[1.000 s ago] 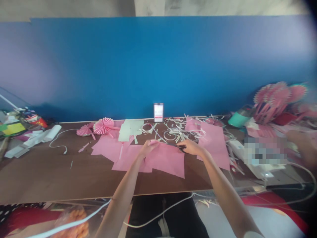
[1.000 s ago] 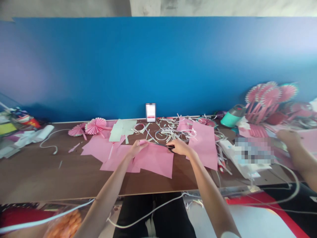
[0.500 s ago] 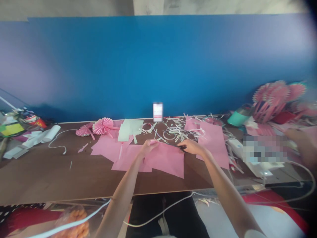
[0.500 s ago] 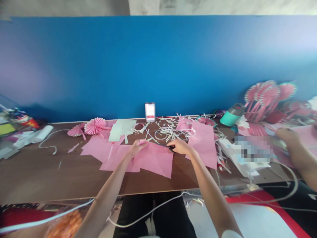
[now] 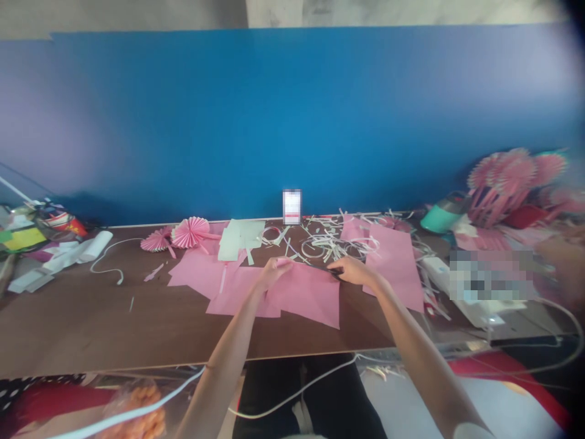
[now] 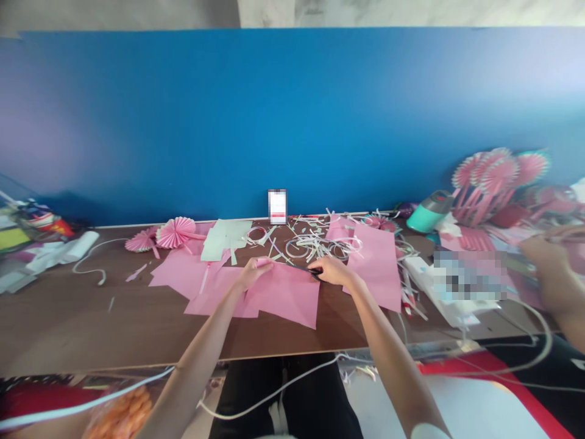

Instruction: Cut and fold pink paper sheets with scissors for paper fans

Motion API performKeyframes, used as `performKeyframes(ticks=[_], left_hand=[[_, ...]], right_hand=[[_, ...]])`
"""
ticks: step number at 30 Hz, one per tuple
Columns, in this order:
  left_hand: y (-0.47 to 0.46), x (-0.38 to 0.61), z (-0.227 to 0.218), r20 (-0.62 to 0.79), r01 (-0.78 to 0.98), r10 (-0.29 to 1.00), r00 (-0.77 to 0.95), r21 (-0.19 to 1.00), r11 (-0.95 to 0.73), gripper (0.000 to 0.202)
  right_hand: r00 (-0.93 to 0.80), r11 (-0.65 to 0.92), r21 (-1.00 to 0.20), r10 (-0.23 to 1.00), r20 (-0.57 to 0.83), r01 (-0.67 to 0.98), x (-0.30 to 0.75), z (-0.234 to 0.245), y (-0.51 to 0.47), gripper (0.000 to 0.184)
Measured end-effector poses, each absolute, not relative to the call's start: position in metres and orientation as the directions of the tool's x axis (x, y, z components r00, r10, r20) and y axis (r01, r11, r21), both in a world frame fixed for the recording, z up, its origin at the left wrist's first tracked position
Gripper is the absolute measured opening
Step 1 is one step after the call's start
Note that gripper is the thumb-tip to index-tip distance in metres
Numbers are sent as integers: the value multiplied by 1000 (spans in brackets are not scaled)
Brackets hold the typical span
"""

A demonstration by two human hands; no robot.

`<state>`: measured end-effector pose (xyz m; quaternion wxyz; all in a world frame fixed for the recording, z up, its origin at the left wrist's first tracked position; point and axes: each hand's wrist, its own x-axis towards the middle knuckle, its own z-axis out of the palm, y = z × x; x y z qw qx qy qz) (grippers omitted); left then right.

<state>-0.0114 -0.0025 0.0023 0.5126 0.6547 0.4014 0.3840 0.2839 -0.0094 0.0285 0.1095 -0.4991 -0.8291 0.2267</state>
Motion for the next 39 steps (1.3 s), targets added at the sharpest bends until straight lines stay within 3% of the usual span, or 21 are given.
performKeyframes(ticks=[9,22,33,39], left_hand=[[-2,-11,0,85,117,909,409,983,-144,32],[-2,-11,3,75,117,920,384,985,-130,34],[-3,-11,2,98,120,920,380,981,-154,32],[-1,-11,-1,108,121,916,386,979,-166,32]], right_hand=[[-536,449,-495,843,-40,744,272,31,-7,28],[-541,442,-513,839,-52,736,286,32,-8,29],[-527,412,-536,847,-73,737,286,24,-3,40],[-526,403,-558,847,-73,725,280,29,-5,34]])
